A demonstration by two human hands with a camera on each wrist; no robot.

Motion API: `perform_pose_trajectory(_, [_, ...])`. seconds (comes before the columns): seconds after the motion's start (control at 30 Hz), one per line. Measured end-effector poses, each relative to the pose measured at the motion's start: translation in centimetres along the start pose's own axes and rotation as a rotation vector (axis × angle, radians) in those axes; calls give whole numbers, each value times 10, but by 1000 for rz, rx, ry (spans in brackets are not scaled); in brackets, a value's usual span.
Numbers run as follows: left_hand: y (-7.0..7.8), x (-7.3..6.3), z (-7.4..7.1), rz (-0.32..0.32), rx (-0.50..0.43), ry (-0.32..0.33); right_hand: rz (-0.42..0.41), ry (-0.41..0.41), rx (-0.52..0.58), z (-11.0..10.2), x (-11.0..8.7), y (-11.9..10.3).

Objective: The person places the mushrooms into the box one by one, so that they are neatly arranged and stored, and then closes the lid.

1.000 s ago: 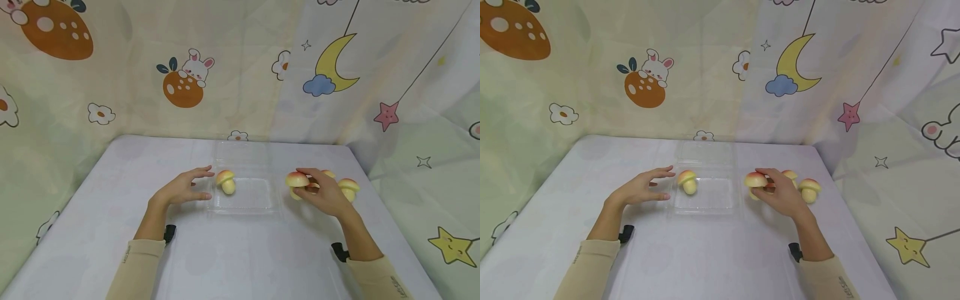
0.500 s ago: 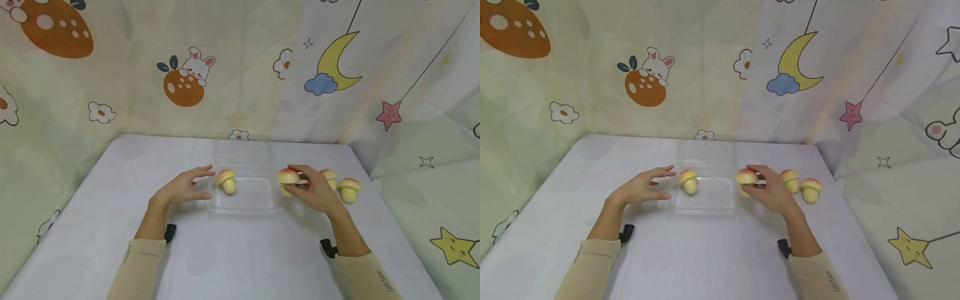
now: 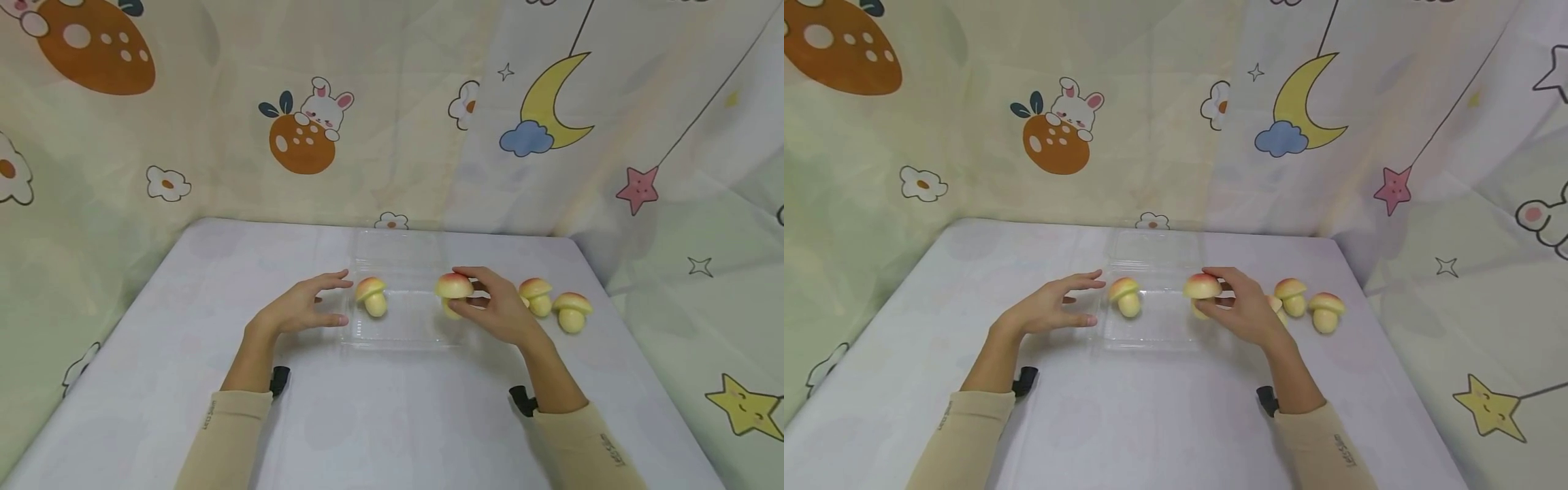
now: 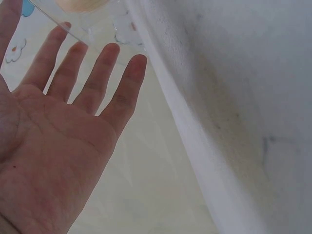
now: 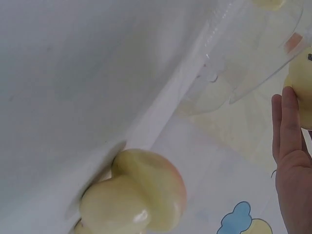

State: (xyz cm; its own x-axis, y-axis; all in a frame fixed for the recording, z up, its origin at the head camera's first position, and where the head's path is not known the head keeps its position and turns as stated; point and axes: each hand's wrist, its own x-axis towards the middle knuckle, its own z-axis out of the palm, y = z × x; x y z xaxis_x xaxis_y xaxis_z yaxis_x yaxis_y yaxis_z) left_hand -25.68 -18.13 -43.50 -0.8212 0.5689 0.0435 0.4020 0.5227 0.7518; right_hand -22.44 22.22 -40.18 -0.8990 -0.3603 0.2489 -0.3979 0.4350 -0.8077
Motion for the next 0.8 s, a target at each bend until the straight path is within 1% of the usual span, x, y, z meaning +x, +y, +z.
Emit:
perform_pose_trajectory(0.2, [0, -1, 0, 0, -12, -4, -30, -22, 5, 9, 10, -1])
perform_pose_trajectory(0.57, [3, -2, 0, -3, -18, 2, -57, -40, 9, 21, 26, -5])
perform_pose_trajectory(0.8, [3, -2, 0, -14, -22, 0, -31, -71, -2, 28, 33, -7])
